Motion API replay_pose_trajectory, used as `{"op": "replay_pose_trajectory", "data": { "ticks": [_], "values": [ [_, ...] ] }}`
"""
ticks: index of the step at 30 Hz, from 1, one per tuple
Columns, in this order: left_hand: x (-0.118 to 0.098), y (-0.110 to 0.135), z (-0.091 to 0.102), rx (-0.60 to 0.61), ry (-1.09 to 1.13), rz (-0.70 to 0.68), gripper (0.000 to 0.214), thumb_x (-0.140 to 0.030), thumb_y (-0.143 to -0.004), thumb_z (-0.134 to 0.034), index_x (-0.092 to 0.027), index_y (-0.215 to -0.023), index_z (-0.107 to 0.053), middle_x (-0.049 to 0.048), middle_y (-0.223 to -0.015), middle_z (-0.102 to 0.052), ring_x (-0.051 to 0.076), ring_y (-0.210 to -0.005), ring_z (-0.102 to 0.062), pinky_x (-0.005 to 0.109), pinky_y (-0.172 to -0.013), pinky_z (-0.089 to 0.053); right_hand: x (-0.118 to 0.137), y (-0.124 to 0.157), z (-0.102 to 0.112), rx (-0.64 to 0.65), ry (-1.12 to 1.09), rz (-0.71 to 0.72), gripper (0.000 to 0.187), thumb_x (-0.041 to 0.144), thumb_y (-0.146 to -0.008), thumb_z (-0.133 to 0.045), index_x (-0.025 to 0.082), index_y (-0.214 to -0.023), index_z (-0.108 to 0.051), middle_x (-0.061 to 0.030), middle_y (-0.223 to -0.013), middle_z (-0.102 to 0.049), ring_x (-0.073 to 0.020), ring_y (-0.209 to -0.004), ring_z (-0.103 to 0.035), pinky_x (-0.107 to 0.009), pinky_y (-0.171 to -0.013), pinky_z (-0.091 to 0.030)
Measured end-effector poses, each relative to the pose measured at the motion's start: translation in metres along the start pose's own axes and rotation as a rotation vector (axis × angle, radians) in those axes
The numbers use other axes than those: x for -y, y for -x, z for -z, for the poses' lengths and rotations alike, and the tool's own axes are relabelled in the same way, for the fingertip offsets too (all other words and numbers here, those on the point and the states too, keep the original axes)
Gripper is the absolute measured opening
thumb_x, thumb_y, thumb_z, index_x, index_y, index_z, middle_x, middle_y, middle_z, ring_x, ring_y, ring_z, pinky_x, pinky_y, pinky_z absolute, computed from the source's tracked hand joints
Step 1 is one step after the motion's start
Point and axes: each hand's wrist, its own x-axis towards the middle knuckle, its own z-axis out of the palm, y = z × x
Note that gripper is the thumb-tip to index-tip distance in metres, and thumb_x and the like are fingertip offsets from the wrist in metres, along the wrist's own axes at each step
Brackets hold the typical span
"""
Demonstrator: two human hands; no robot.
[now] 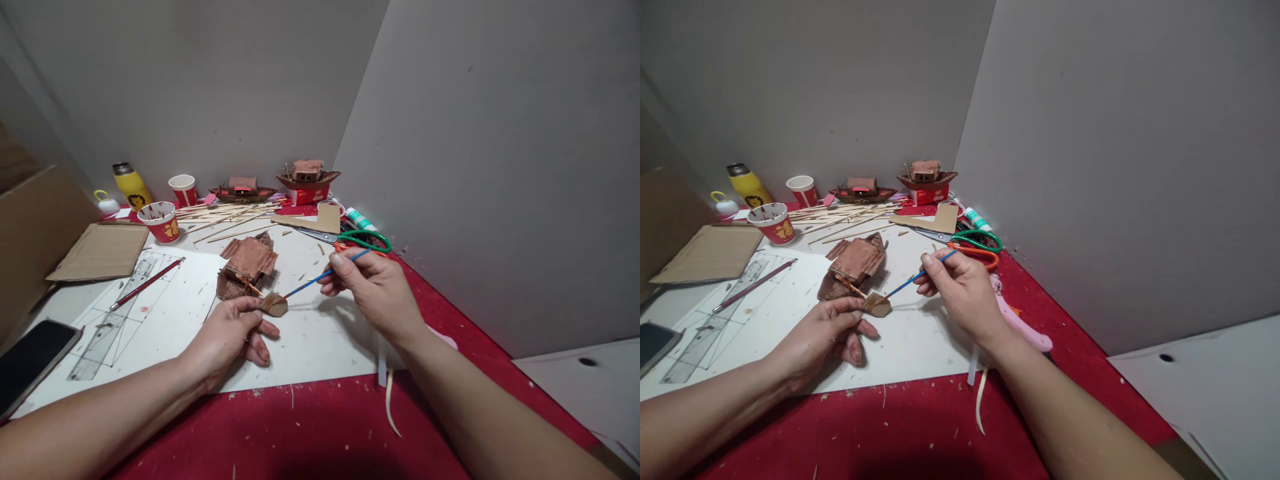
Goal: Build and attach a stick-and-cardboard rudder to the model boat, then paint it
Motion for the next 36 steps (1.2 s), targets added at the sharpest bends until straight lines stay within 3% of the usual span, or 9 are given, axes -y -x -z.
{"op": "replay_pose_trajectory", "data": {
  "ticks": [4,9,14,20,25,31,36],
  "values": [
    [-0.0003,0.0001,-0.0003,0.002,-0.007,-0.007,0.01,-0.01,-0.094,-0.044,-0.012,-0.102,-0.049,0.007,-0.073,-0.07,0.009,-0.036,-0.056,0.022,-0.04,-0.051,-0.0018,-0.0002,0.0004,0.072,0.032,-0.011,0.043,0.061,-0.078,-0.068,0.018,-0.075,-0.062,-0.0014,-0.062,-0.067,-0.0131,-0.054,-0.067,-0.024,-0.051,-0.056],
    [-0.0003,0.001,-0.0008,-0.001,-0.002,-0.002,0.013,-0.009,-0.093,-0.044,-0.011,-0.106,-0.049,0.0073,-0.074,-0.07,0.008,-0.035,-0.055,0.023,-0.04,-0.052,-0.0017,-0.0029,0.0049,0.016,0.001,0.019,0.04,0.057,-0.079,-0.069,0.018,-0.082,-0.061,-0.0014,-0.066,-0.067,-0.014,-0.056,-0.067,-0.026,-0.052,-0.057],
    [-0.0013,0.0016,-0.0011,-0.004,0.0,0.0,0.013,-0.009,-0.093,-0.045,-0.011,-0.105,-0.049,0.0077,-0.074,-0.07,0.008,-0.036,-0.056,0.022,-0.04,-0.051,-0.0014,-0.0031,0.005,0.072,0.049,-0.014,0.04,0.057,-0.079,-0.068,0.018,-0.08,-0.061,-0.0014,-0.067,-0.066,-0.0144,-0.057,-0.068,-0.024,-0.049,-0.055],
    [-0.0016,0.0017,-0.001,-0.003,0.0,0.0,0.011,-0.009,-0.092,-0.046,-0.012,-0.102,-0.05,0.0077,-0.073,-0.07,0.008,-0.036,-0.055,0.023,-0.041,-0.052,-0.0023,-0.0024,0.0034,0.029,-0.015,-0.006,0.038,0.056,-0.08,-0.068,0.019,-0.085,-0.06,-0.0013,-0.068,-0.068,-0.0144,-0.059,-0.068,-0.026,-0.053,-0.058],
    [-0.0005,0.0009,0.0008,-0.003,0.017,-0.002,0.011,-0.009,-0.091,-0.047,-0.012,-0.101,-0.05,0.0084,-0.073,-0.071,0.009,-0.036,-0.056,0.023,-0.041,-0.052,-0.0038,-0.0009,0.0012,0.112,0.033,-0.008,0.04,0.057,-0.08,-0.068,0.018,-0.081,-0.061,-0.0005,-0.068,-0.065,-0.0141,-0.058,-0.068,-0.024,-0.05,-0.055],
    [0.0001,0.0009,0.0012,0.007,0.007,-0.01,0.011,-0.009,-0.091,-0.048,-0.012,-0.102,-0.051,0.0087,-0.074,-0.071,0.008,-0.036,-0.055,0.023,-0.041,-0.052,-0.0007,-0.0019,0.0056,0.024,0.035,0.018,0.037,0.054,-0.081,-0.067,0.018,-0.085,-0.061,-0.002,-0.071,-0.068,-0.0145,-0.06,-0.068,-0.026,-0.053,-0.056],
    [-0.0005,0.0014,0.0001,-0.007,0.017,-0.006,0.014,-0.009,-0.091,-0.048,-0.012,-0.104,-0.05,0.0087,-0.073,-0.071,0.009,-0.036,-0.056,0.023,-0.04,-0.052,0.0005,-0.0017,0.0055,0.038,0.091,0.019,0.035,0.052,-0.082,-0.067,0.018,-0.084,-0.062,-0.0021,-0.07,-0.067,-0.014,-0.058,-0.067,-0.025,-0.052,-0.055]
  ]
}}
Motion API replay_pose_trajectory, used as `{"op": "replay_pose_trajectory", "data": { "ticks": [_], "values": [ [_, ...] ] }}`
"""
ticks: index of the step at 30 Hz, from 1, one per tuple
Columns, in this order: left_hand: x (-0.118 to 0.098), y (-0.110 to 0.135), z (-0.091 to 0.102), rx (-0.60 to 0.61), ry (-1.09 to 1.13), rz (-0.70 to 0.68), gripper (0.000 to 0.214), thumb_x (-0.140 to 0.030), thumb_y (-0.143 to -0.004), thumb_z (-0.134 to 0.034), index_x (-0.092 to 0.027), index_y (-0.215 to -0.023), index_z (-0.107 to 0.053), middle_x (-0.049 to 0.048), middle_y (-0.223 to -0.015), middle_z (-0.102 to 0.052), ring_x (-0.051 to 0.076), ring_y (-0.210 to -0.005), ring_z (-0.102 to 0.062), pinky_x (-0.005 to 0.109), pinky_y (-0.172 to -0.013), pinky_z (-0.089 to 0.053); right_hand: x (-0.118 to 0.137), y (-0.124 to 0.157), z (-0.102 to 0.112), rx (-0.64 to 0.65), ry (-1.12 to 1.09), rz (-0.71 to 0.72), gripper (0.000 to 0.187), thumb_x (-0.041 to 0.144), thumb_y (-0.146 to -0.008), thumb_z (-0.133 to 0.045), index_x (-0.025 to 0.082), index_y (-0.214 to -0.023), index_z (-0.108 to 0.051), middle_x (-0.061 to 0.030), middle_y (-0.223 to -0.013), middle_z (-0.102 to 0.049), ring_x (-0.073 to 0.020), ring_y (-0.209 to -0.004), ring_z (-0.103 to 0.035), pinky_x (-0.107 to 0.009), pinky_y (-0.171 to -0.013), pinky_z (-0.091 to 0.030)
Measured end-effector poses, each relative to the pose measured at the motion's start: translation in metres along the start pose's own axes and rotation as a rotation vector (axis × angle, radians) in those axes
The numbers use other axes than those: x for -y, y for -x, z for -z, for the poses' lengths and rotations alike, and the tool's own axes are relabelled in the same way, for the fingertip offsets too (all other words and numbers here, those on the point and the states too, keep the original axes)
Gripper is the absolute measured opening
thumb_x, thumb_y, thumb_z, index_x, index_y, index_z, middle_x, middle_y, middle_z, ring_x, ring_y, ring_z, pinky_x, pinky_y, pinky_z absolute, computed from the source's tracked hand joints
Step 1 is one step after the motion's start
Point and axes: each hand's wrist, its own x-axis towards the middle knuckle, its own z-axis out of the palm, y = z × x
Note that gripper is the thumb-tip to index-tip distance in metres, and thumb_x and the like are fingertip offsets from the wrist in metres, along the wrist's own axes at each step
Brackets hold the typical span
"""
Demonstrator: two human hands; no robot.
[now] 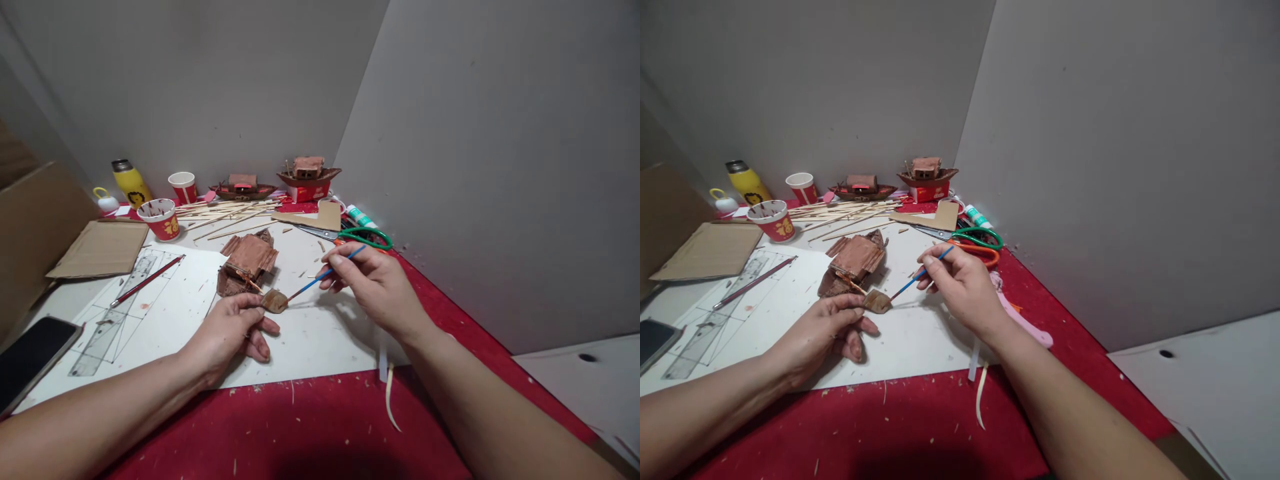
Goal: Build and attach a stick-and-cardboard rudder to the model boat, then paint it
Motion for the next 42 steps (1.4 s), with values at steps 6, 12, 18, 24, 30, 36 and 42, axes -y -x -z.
{"op": "replay_pose_trajectory", "data": {
  "ticks": [6,12,18,24,30,36,42],
  "values": [
    [0.001,0.0,0.001,0.016,0.009,0.0,0.015,-0.01,-0.089,-0.05,-0.012,-0.105,-0.051,0.0082,-0.074,-0.071,0.009,-0.036,-0.056,0.023,-0.041,-0.052,0.001,-0.002,0.003,-0.073,-0.066,0.019,0.032,0.051,-0.081,-0.069,0.02,-0.085,-0.062,-0.0007,-0.067,-0.068,-0.0141,-0.056,-0.067,-0.025,-0.05,-0.056],
    [0.005,-0.002,0.003,0.029,0.009,0.0,0.016,-0.011,-0.09,-0.045,-0.012,-0.105,-0.05,0.007,-0.071,-0.069,0.011,-0.035,-0.057,0.024,-0.039,-0.051,0.001,-0.002,0.008,-0.151,-0.15,0.034,0.031,0.049,-0.078,-0.073,0.02,-0.08,-0.065,-0.0001,-0.067,-0.068,-0.0132,-0.053,-0.065,-0.025,-0.05,-0.056],
    [0.009,-0.003,0.006,0.077,0.023,-0.001,0.019,-0.011,-0.09,-0.042,-0.011,-0.108,-0.047,0.0043,-0.069,-0.066,0.01,-0.035,-0.055,0.023,-0.038,-0.049,0.036,-0.013,0.005,-0.213,-0.292,0.003,0.031,0.048,-0.07,-0.081,0.022,-0.068,-0.065,0.0,-0.061,-0.066,-0.014,-0.05,-0.062,-0.024,-0.042,-0.052],
    [0.012,-0.005,0.007,0.097,0.035,-0.006,0.022,-0.007,-0.089,-0.038,-0.009,-0.108,-0.048,0.0018,-0.063,-0.061,0.011,-0.033,-0.052,0.023,-0.034,-0.046,0.11,-0.049,-0.039,-0.119,-0.232,0.227,0.029,0.045,-0.069,-0.083,0.023,-0.068,-0.065,0.0019,-0.063,-0.063,-0.0099,-0.051,-0.059,-0.02,-0.044,-0.05],
    [0.021,-0.012,0.009,0.117,0.049,-0.025,0.032,-0.007,-0.086,-0.043,-0.009,-0.118,-0.049,0.0,-0.058,-0.058,0.013,-0.034,-0.053,0.023,-0.035,-0.045,0.134,-0.111,-0.138,0.134,-0.018,0.262,0.014,0.029,-0.089,-0.062,0.017,-0.08,-0.063,0.0003,-0.068,-0.067,-0.0092,-0.056,-0.063,-0.017,-0.046,-0.049],
    [0.022,-0.013,0.008,0.102,0.054,-0.013,0.04,-0.008,-0.086,-0.045,-0.007,-0.126,-0.044,-0.0009,-0.057,-0.056,0.012,-0.033,-0.051,0.024,-0.037,-0.045,0.11,-0.159,-0.227,0.286,0.229,0.141,0.014,0.021,-0.094,-0.056,0.013,-0.084,-0.062,-0.0007,-0.074,-0.064,-0.0106,-0.061,-0.062,-0.022,-0.052,-0.051],
    [0.021,-0.013,0.008,0.107,0.041,-0.024,0.035,-0.008,-0.09,-0.039,-0.005,-0.125,-0.043,-0.0006,-0.056,-0.055,0.013,-0.033,-0.051,0.023,-0.033,-0.043,0.078,-0.181,-0.262,0.409,0.404,0.042,0.03,0.033,-0.094,-0.059,0.016,-0.119,-0.059,-0.0082,-0.117,-0.062,-0.0202,-0.097,-0.064,-0.04,-0.082,-0.055]
  ]
}}
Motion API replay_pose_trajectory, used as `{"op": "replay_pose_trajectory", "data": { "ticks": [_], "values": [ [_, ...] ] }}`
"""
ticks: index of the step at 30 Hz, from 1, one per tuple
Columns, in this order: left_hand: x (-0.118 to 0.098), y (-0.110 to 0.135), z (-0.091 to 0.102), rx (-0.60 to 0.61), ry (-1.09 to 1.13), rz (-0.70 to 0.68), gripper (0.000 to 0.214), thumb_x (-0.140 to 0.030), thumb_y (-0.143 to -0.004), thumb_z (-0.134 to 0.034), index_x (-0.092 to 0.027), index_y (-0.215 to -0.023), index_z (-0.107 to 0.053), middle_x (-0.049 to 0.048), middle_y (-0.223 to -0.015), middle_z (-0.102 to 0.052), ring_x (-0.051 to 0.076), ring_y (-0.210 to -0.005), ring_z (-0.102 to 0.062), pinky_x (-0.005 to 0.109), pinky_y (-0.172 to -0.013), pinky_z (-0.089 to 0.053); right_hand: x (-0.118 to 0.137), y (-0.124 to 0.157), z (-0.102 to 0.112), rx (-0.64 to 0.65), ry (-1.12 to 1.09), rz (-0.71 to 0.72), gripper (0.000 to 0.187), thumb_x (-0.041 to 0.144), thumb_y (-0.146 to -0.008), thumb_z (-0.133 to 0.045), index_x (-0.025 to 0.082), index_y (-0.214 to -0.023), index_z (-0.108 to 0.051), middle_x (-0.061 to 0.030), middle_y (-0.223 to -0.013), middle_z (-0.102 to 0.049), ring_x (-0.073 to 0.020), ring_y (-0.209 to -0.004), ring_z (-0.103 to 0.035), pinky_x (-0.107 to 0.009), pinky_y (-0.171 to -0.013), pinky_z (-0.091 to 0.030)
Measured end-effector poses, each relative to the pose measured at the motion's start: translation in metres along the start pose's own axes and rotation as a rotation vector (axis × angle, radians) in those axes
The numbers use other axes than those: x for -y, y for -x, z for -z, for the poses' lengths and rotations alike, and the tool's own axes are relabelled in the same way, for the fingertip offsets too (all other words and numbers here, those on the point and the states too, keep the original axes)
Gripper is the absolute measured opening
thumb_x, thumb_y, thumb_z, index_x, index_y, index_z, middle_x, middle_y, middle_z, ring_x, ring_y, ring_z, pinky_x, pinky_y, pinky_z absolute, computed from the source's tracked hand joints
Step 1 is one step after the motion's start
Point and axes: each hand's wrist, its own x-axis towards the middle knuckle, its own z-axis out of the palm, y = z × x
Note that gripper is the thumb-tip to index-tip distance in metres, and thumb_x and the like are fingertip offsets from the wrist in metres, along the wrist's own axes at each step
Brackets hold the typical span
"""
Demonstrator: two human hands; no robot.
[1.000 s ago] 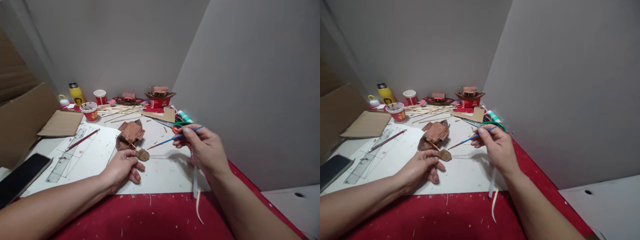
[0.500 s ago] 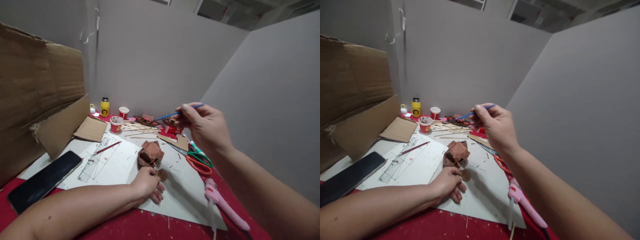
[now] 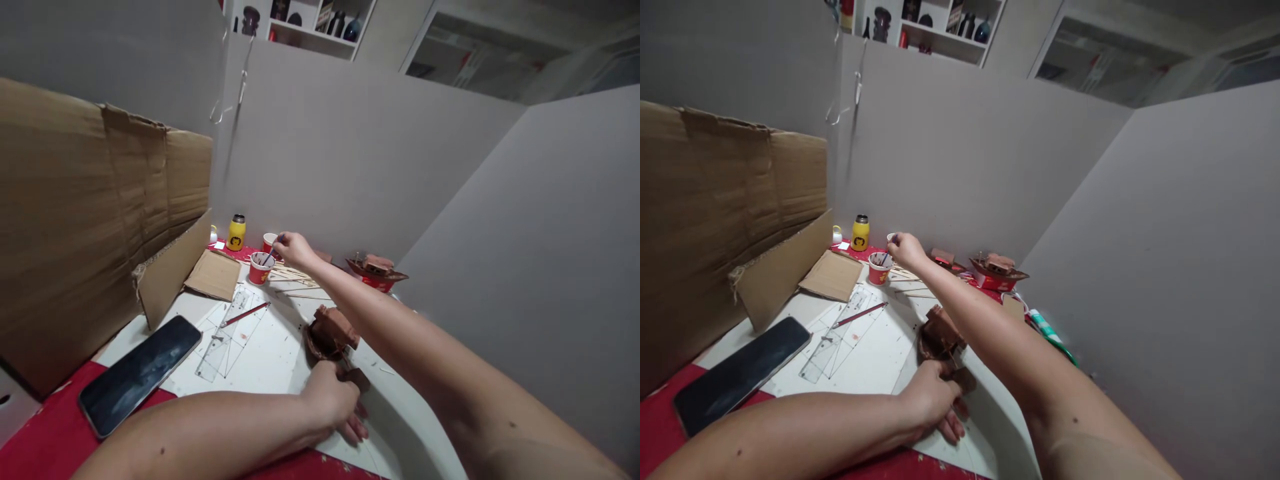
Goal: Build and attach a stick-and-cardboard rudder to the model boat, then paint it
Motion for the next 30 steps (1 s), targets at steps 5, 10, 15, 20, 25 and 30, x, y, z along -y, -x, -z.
{"op": "replay_pose_trajectory", "data": {
  "ticks": [5,10,15,20,25,30],
  "values": [
    [-0.001,0.0,0.0,0.001,-0.002,0.004,0.032,-0.01,-0.092,-0.037,-0.006,-0.124,-0.042,-0.0003,-0.058,-0.056,0.011,-0.033,-0.05,0.022,-0.033,-0.043,-0.003,-0.008,-0.008,0.098,0.033,-0.064,0.032,0.034,-0.094,-0.059,0.016,-0.121,-0.058,-0.0088,-0.12,-0.061,-0.0214,-0.1,-0.063,-0.042,-0.084,-0.055],
    [-0.001,0.0,-0.001,0.005,0.013,0.035,0.038,-0.003,-0.087,-0.039,-0.007,-0.125,-0.042,-0.0023,-0.055,-0.055,0.012,-0.031,-0.049,0.023,-0.035,-0.044,-0.005,-0.01,0.002,0.097,0.0,-0.083,0.033,0.034,-0.095,-0.059,0.016,-0.122,-0.058,-0.0089,-0.12,-0.061,-0.0212,-0.1,-0.063,-0.042,-0.084,-0.055],
    [0.001,-0.003,0.0,0.011,0.019,0.027,0.033,-0.004,-0.087,-0.039,-0.011,-0.119,-0.046,-0.0023,-0.055,-0.056,0.012,-0.032,-0.051,0.023,-0.037,-0.045,-0.012,-0.013,0.003,0.115,0.004,-0.099,0.033,0.034,-0.095,-0.059,0.016,-0.122,-0.058,-0.009,-0.121,-0.061,-0.0215,-0.101,-0.063,-0.042,-0.085,-0.055],
    [0.002,-0.005,0.0,0.003,0.049,0.027,0.037,-0.002,-0.087,-0.036,-0.008,-0.123,-0.04,-0.0023,-0.055,-0.056,0.012,-0.031,-0.05,0.022,-0.033,-0.044,-0.014,-0.018,-0.01,0.187,0.012,-0.101,0.032,0.033,-0.094,-0.059,0.017,-0.121,-0.058,-0.0089,-0.121,-0.061,-0.0214,-0.101,-0.063,-0.042,-0.085,-0.055],
    [0.004,-0.006,0.0,0.004,0.054,0.038,0.036,-0.002,-0.087,-0.036,-0.008,-0.122,-0.037,-0.0018,-0.055,-0.058,0.012,-0.03,-0.05,0.022,-0.031,-0.044,-0.016,-0.02,-0.002,0.138,-0.034,-0.084,0.033,0.034,-0.094,-0.059,0.016,-0.122,-0.058,-0.0089,-0.12,-0.061,-0.0215,-0.101,-0.063,-0.042,-0.084,-0.055],
    [0.004,-0.007,0.0,0.009,0.062,0.05,0.034,-0.008,-0.089,-0.041,-0.009,-0.122,-0.037,-0.002,-0.055,-0.058,0.013,-0.031,-0.051,0.023,-0.033,-0.045,-0.022,-0.018,0.013,0.019,-0.113,-0.052,0.033,0.035,-0.095,-0.059,0.016,-0.122,-0.058,-0.0088,-0.119,-0.061,-0.0212,-0.1,-0.063,-0.042,-0.084,-0.055]
  ]
}}
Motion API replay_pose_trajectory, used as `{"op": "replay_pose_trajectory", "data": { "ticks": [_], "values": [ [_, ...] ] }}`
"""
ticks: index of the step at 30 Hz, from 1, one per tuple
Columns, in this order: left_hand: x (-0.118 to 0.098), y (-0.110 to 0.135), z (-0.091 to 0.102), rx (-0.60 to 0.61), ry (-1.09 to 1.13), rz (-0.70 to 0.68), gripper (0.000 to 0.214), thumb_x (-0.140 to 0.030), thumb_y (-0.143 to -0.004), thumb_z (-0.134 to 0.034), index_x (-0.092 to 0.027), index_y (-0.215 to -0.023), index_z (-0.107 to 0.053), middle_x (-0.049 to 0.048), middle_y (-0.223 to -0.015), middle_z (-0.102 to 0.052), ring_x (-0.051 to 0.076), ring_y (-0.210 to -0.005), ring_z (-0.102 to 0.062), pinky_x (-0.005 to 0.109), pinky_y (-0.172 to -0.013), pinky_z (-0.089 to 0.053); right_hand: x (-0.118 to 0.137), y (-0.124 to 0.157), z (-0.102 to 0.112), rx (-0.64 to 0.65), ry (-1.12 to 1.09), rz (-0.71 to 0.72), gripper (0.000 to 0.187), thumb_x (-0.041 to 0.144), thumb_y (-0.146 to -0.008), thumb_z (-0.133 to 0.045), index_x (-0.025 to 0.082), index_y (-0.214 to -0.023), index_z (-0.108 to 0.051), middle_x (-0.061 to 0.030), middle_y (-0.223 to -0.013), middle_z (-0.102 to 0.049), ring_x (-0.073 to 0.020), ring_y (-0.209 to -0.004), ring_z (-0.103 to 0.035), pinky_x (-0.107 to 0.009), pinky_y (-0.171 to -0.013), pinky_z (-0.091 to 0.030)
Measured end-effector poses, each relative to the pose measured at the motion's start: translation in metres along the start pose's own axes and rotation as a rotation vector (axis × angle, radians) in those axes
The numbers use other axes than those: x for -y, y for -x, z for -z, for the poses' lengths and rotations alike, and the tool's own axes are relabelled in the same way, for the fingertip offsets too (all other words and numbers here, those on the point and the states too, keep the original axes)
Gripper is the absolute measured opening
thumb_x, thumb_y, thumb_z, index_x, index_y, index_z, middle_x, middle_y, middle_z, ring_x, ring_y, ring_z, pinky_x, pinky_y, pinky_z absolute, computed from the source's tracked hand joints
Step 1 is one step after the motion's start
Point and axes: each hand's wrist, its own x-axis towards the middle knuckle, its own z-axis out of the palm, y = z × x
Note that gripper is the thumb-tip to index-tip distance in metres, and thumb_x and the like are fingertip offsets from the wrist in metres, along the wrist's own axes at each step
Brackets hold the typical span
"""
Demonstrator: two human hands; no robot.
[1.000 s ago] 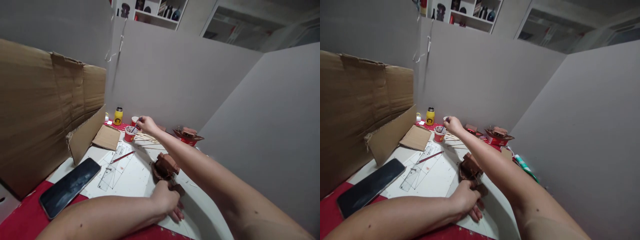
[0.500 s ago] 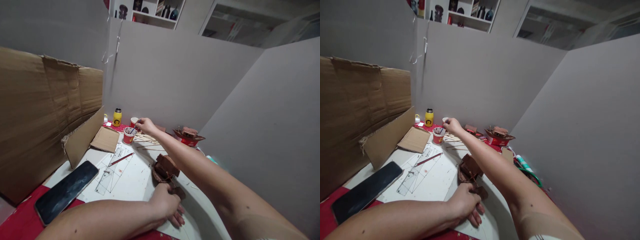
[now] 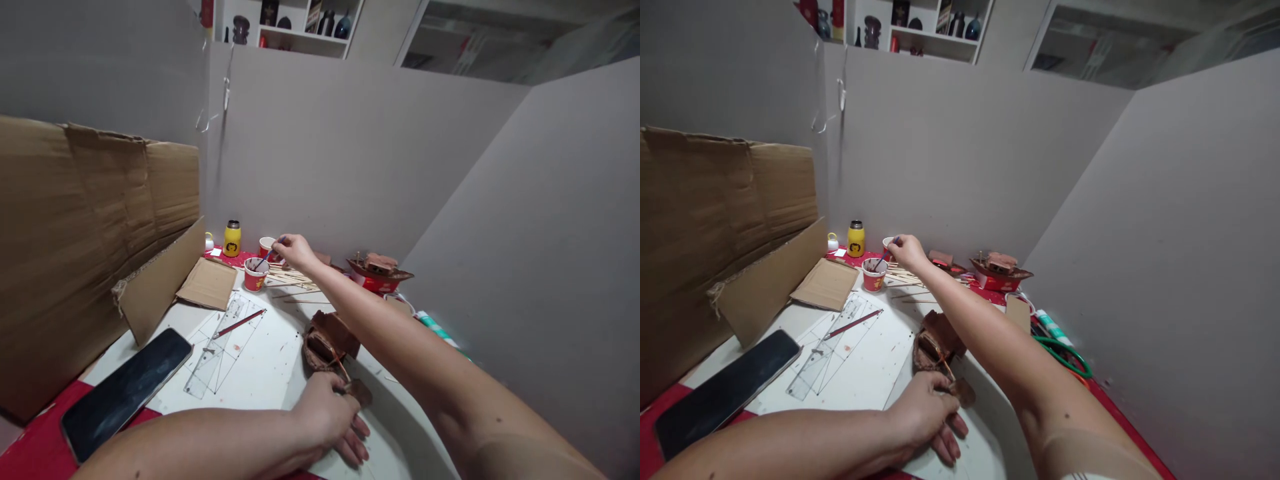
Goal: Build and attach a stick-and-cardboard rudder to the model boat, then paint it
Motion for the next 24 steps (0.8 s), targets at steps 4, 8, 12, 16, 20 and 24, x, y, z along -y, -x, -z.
{"op": "replay_pose_trajectory", "data": {
  "ticks": [4,8,12,16,20,24],
  "values": [
    [-0.002,0.003,0.0,0.001,-0.007,0.011,0.035,-0.013,-0.091,-0.044,-0.011,-0.124,-0.036,-0.002,-0.056,-0.058,0.012,-0.032,-0.051,0.023,-0.035,-0.046,-0.007,0.005,0.0,-0.057,-0.053,0.027,0.032,0.035,-0.095,-0.059,0.016,-0.121,-0.058,-0.0086,-0.118,-0.062,-0.0209,-0.099,-0.063,-0.041,-0.083,-0.055],
    [-0.004,0.007,0.0,-0.001,-0.016,0.017,0.032,-0.013,-0.091,-0.043,-0.011,-0.122,-0.037,-0.0021,-0.056,-0.058,0.012,-0.032,-0.051,0.023,-0.036,-0.047,-0.013,0.011,-0.003,-0.096,-0.088,0.056,0.031,0.035,-0.095,-0.058,0.016,-0.12,-0.059,-0.0082,-0.116,-0.062,-0.02,-0.096,-0.064,-0.04,-0.081,-0.056],
    [-0.004,0.006,0.001,0.004,-0.019,0.006,0.026,-0.015,-0.092,-0.045,-0.012,-0.117,-0.04,-0.0013,-0.057,-0.059,0.011,-0.033,-0.052,0.023,-0.038,-0.048,-0.017,0.015,-0.002,-0.125,-0.111,0.089,0.031,0.035,-0.095,-0.058,0.015,-0.119,-0.059,-0.0079,-0.114,-0.063,-0.0196,-0.095,-0.064,-0.039,-0.08,-0.056],
    [-0.003,0.005,0.001,0.012,-0.033,-0.006,0.023,-0.011,-0.093,-0.039,-0.011,-0.115,-0.041,-0.0003,-0.059,-0.059,0.011,-0.033,-0.052,0.023,-0.035,-0.047,-0.021,0.018,-0.001,-0.153,-0.128,0.113,0.03,0.035,-0.095,-0.058,0.015,-0.118,-0.059,-0.0078,-0.114,-0.063,-0.0195,-0.095,-0.064,-0.039,-0.08,-0.056],
    [-0.002,0.005,0.003,0.012,-0.02,-0.01,0.028,-0.016,-0.091,-0.047,-0.009,-0.118,-0.041,0.0012,-0.06,-0.061,0.012,-0.033,-0.052,0.024,-0.036,-0.047,-0.022,0.023,0.0,-0.169,-0.143,0.117,0.03,0.035,-0.095,-0.058,0.015,-0.117,-0.06,-0.0075,-0.113,-0.063,-0.0191,-0.093,-0.064,-0.038,-0.079,-0.056],
    [-0.002,0.004,0.004,0.008,-0.012,-0.024,0.038,-0.022,-0.088,-0.054,-0.008,-0.12,-0.04,0.0023,-0.061,-0.062,0.013,-0.034,-0.053,0.025,-0.036,-0.047,-0.02,0.029,0.002,-0.168,-0.16,0.11,0.029,0.034,-0.095,-0.059,0.015,-0.116,-0.06,-0.0072,-0.111,-0.064,-0.0185,-0.091,-0.065,-0.037,-0.078,-0.056]
  ]
}}
